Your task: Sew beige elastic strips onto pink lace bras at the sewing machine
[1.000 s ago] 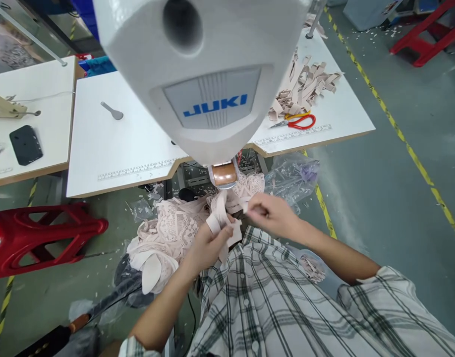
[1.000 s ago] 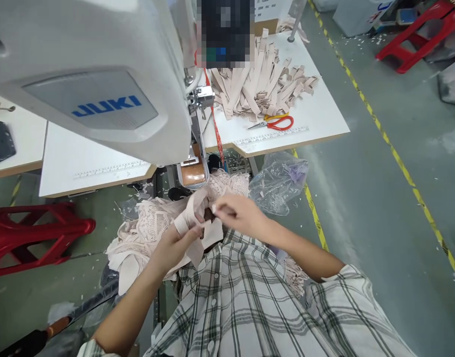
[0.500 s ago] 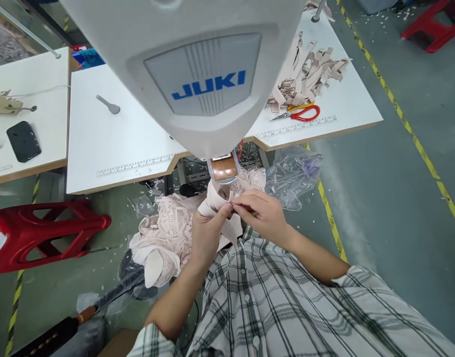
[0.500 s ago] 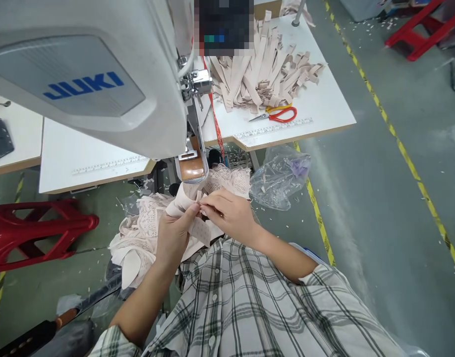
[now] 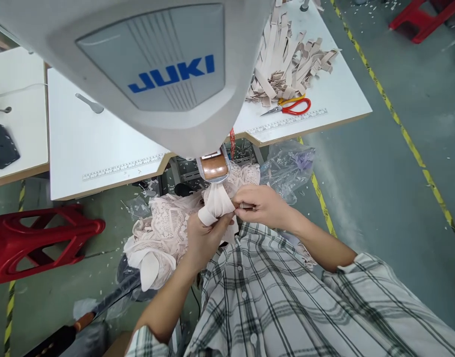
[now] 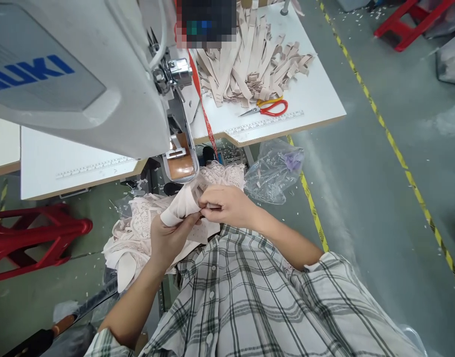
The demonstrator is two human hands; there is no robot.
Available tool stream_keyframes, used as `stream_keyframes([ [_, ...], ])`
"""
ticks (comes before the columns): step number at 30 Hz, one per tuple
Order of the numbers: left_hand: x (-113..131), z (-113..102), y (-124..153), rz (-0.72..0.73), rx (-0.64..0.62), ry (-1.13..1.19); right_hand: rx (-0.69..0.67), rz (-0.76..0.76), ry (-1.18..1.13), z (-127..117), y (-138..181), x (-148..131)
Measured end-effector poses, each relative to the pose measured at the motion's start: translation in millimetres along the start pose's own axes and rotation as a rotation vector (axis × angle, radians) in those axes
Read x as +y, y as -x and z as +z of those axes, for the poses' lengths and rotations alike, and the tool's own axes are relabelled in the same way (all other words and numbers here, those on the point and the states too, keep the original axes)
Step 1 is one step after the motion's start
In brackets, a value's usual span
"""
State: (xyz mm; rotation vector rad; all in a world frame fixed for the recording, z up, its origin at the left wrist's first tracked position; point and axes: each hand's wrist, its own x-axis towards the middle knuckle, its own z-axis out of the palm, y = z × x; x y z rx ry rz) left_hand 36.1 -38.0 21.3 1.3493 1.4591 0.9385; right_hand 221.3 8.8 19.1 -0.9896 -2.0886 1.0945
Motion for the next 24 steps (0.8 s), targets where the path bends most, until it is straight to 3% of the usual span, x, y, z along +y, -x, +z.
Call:
stream_keyframes([
  [3, -0.4, 1.0, -3.7, -0.032, -0.019, 0.049, -0.059, 0.052, -0.076, -1.0, -0.4, 1.5],
  [8, 3.6, -0.1, -10.8, -0.115, -0.098, 0.095, 0.005, 0.152, -0.097, 5.7, 0.9, 0.6],
  [14, 7.1, -5.3, -13.8, -0.082, -0.033, -0.018, 0.021, 0.259, -0.146, 3.9, -0.9, -1.8],
  [18, 12.8, -12.7, -23.0, -0.073, -0.162, 0.020, 0.016, 0.343, -0.223, -6.1, -0.9, 1.4],
  [24, 20.4, -15.0, -25.7, -0.042, -0.298, 0.004, 0.044, 0.285, -0.133, -14.6, 1.3, -7.1],
])
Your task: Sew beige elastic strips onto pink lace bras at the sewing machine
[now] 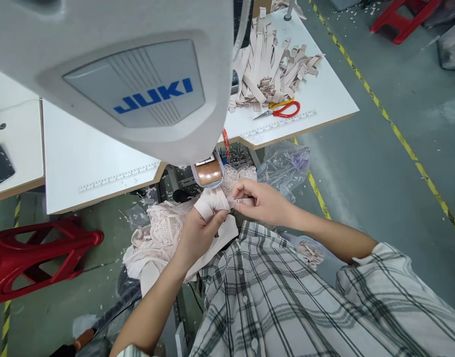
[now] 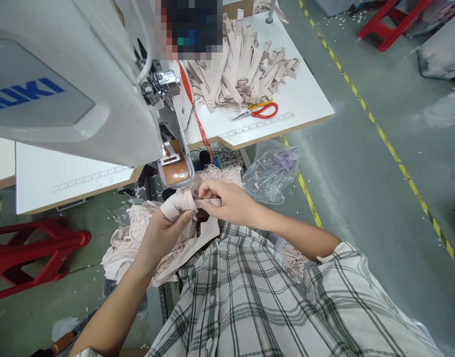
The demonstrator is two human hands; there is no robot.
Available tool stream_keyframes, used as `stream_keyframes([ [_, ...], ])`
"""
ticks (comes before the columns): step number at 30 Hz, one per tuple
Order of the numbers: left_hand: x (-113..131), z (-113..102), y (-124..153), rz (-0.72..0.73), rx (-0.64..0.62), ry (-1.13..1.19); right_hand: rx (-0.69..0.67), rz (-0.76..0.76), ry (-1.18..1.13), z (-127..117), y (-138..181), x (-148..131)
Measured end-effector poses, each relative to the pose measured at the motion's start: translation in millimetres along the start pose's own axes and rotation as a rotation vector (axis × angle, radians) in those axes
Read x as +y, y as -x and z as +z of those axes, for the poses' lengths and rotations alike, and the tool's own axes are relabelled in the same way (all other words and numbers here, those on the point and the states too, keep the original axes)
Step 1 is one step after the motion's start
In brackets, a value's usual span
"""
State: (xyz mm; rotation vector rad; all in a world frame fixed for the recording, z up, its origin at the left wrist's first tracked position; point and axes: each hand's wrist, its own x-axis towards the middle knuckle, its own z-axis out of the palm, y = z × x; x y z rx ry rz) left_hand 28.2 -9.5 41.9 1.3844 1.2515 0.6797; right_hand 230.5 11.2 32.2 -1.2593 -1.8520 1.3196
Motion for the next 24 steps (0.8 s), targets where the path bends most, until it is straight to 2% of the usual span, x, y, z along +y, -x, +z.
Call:
stream_keyframes([
  [5, 3.4, 6.2, 3.4, -0.015, 0.055, -0.021, -0.034, -0.039, 0.072, -1.7, 1.8, -8.3],
  [11, 5.0, 5.6, 1.9, -0.003, 0.077, -0.085, -0.087, 0.032, 0.125, -9.7, -3.8, -7.5],
  [14, 6.8, 5.0, 1.8, -0.026, 0.084, -0.077, -0.156, 0.026, 0.095, -15.8, -11.1, -4.0],
  [16, 8.0, 5.3, 0.9, -0.065, 0.089, -0.048, -0.211, 0.019, 0.041, -18.8, -14.9, -2.3],
  [18, 8.5, 5.7, -1.1, -0.101, 0.099, -0.019, -0.240, 0.089, -0.049, -19.7, -17.1, -1.6],
  [21, 6.2, 6.3, -5.2, -0.100, 0.121, 0.013, -0.245, 0.245, -0.216, -16.8, -18.1, -1.1],
  [24, 0.9, 8.6, -8.2, -0.097, 0.142, 0.089, -0.209, 0.307, -0.388, -11.4, -17.3, 0.1],
])
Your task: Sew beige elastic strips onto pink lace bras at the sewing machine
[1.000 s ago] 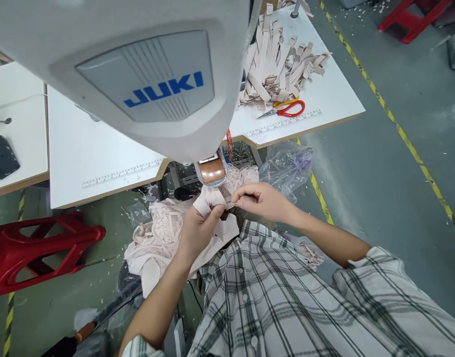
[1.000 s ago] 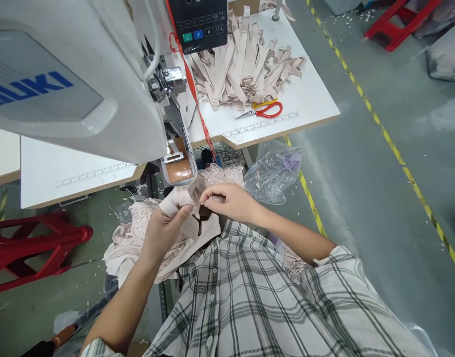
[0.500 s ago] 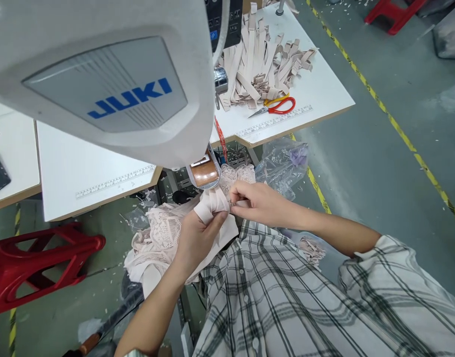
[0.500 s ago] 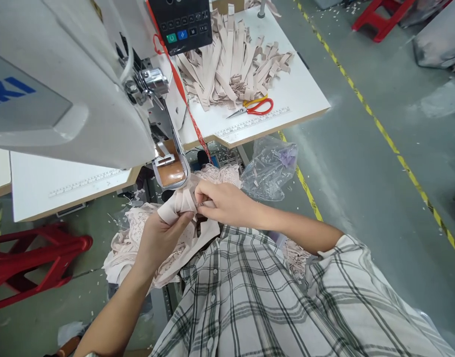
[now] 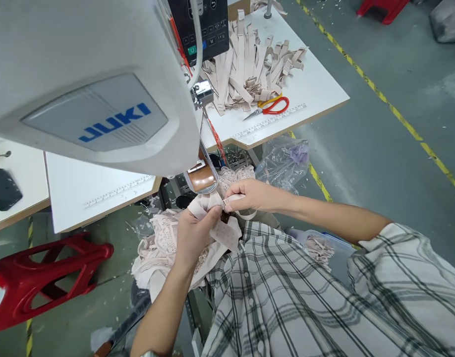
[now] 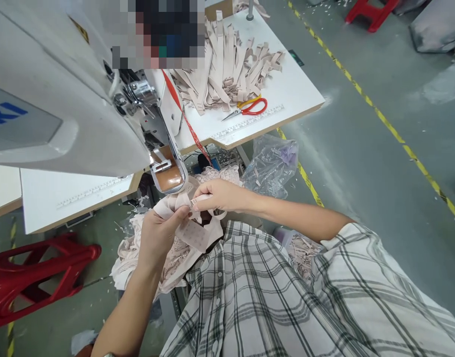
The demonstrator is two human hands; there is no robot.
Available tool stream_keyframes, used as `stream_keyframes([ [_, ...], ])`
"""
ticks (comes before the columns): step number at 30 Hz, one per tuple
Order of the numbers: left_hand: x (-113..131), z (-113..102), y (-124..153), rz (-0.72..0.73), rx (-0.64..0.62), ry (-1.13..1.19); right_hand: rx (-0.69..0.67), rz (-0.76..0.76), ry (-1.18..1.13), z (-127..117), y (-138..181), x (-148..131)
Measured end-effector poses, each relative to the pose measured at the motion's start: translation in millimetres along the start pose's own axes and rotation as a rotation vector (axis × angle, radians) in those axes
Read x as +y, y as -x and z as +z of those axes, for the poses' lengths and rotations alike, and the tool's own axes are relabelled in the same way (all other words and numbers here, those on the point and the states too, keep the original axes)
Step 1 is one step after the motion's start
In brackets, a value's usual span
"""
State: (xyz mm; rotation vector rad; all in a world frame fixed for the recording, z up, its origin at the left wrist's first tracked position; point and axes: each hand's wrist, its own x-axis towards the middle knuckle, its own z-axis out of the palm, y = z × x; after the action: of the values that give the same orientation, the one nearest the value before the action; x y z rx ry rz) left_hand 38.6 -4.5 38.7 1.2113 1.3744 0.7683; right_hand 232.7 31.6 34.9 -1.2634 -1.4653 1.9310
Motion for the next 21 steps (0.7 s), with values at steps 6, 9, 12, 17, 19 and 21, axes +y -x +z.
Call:
stream_keyframes([
  [6, 0.1, 12.5, 0.5, -0.038, 0.136, 0.201, 0.164, -0.169, 0.204, 8.9, 5.8, -5.1],
  [9, 8.2, 10.8, 3.1, 0.001, 0.181, 0.135, 0.236, -0.301, 0.355, 10.2, 7.2, -14.2],
  [12, 6.5, 1.7, 9.3, 0.014, 0.155, 0.199, 0.135, -0.283, 0.305, 5.4, 4.4, -24.4],
  [17, -19.9, 5.5, 26.2, 0.090, 0.165, 0.675, -0.125, -0.106, -0.057, -5.6, -6.8, -47.0],
  [19, -24.9, 13.0, 30.3, 0.134, 0.093, 0.767, -0.248, -0.043, -0.137, -8.2, -12.7, -58.5],
  [21, -22.4, 15.0, 30.2, 0.234, 0.071, 0.736, -0.368, -0.027, -0.113, -11.2, -18.8, -70.8],
])
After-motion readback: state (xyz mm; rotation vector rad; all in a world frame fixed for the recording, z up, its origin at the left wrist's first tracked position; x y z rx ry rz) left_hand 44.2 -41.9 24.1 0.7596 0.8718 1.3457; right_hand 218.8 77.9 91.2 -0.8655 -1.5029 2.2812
